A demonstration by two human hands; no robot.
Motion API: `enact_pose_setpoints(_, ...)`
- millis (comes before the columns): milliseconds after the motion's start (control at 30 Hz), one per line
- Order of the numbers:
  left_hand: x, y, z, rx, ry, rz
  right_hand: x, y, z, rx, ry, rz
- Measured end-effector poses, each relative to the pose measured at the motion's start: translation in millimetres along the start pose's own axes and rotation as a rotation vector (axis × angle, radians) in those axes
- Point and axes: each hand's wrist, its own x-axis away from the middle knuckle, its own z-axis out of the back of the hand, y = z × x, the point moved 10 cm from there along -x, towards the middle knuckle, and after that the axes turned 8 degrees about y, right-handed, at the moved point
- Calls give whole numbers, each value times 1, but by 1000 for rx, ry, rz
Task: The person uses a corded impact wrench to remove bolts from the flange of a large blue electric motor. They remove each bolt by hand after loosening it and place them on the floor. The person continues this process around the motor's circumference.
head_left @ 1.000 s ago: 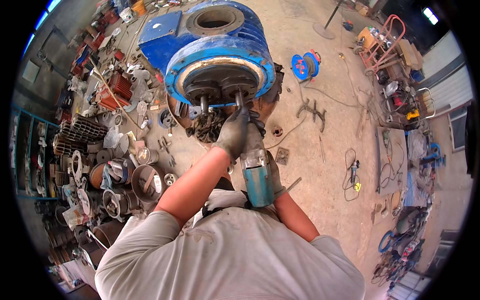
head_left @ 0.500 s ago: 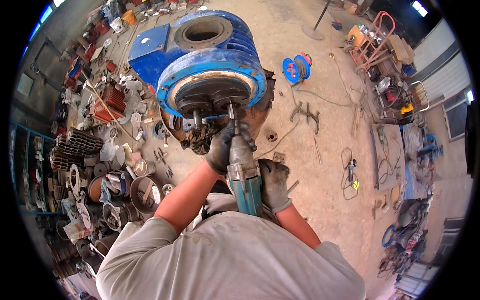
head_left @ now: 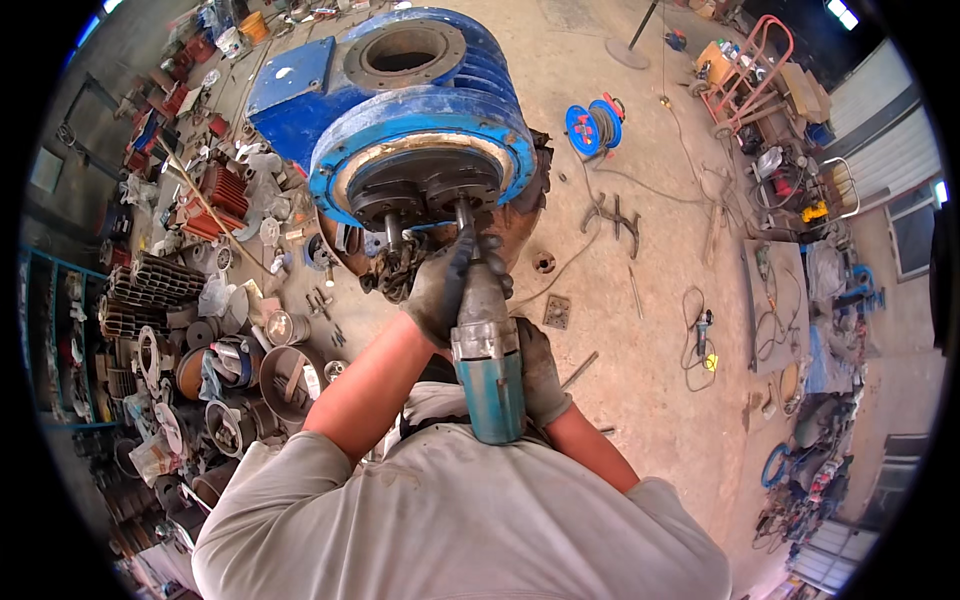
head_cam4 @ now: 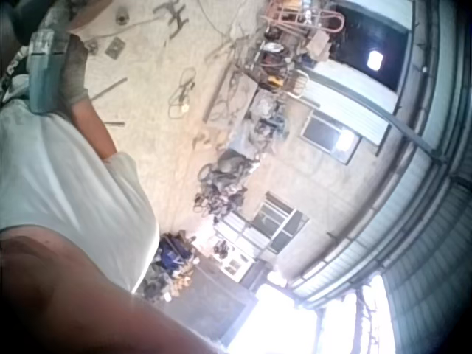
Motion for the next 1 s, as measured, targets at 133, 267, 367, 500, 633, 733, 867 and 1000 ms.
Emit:
enact_pose_setpoints(133,5,2,-3,14,-36,-28,5,-2,-7,95,-31,83)
enact_pose_setpoints(267,5,-4,3,-53,34,-45,9,1,-7,7,-61,42)
enact_pose_setpoints(367,10,-4,2,-90,69,-67,7,-12,6,-16,-30,67)
enact_pose_setpoints(500,16,-5,-5,-80,23,-88,14,-15,10,101,1,58)
enact_pose_setpoints(633,13,-21,11,-58,56,-33,27,-2,8,8,-32,28)
enact_pose_setpoints(733,23,-32,10,-63,52,-30,36,-1,9,-5,-62,-4)
enact_pose_setpoints(867,29,-39,9,-163,84,-48,51,1,13,-24,-40,18)
enact_pose_setpoints(1000,27,-48,6,-115,32,-70,66,0,23,44,93,120)
